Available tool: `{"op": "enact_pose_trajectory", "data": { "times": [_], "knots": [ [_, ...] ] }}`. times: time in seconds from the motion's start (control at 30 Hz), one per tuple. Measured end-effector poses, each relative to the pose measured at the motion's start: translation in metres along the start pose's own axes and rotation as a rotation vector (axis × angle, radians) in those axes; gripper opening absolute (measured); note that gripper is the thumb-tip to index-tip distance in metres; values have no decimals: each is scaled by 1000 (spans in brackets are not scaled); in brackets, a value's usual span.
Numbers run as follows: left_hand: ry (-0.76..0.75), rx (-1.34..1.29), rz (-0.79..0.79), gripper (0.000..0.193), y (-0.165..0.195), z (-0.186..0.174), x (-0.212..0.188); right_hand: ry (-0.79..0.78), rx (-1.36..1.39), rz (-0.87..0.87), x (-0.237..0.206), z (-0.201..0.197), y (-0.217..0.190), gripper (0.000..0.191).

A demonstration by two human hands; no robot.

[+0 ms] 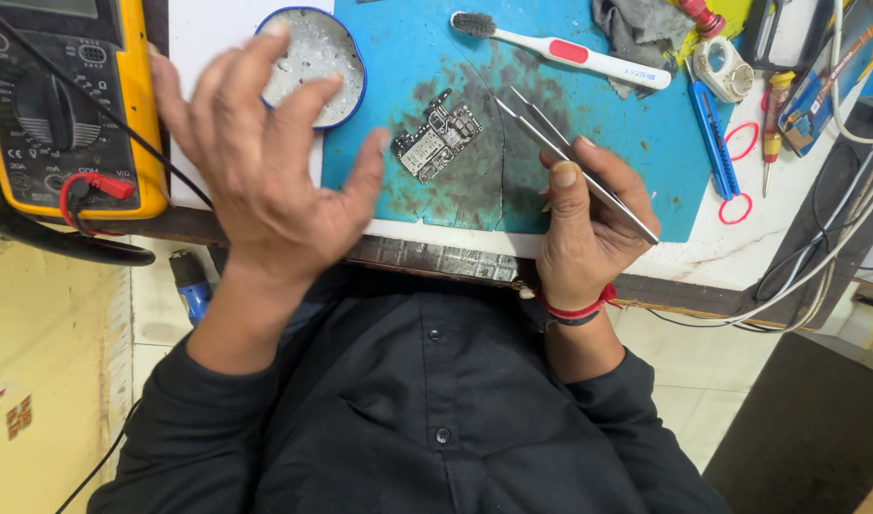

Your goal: The person uses a hot air rework station and tweezers to heat and reposition small components on a circuit board. They repeatedly apply heat, adjust components with tweezers, and place removed parts into a small container. The work is performed on a cluttered workbench with tools and electronic parts visible.

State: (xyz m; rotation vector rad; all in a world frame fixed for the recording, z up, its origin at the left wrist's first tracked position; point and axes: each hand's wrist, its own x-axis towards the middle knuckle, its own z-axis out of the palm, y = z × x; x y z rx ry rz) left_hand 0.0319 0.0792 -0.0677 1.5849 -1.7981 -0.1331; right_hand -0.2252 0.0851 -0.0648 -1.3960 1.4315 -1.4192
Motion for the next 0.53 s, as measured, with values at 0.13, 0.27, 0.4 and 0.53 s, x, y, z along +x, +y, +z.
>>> {"op": "enact_pose_trajectory", "data": {
  "times": [0.13, 0.27, 0.4, 0.53],
  "knots": [
    [-12, -45, 67, 33, 18, 14, -4, 5, 33, -15, -2, 1, 2, 23],
    [-83, -69, 94, 28, 28, 17, -6, 13, 51, 0, -4, -1, 2, 22],
    [-111, -41, 100, 34, 30, 18, -2, -4, 53, 11, -5, -3, 2, 19],
    [-151, 21, 15, 42, 34, 17, 1, -18, 58, 16, -5, -7, 2, 15]
  ]
}}
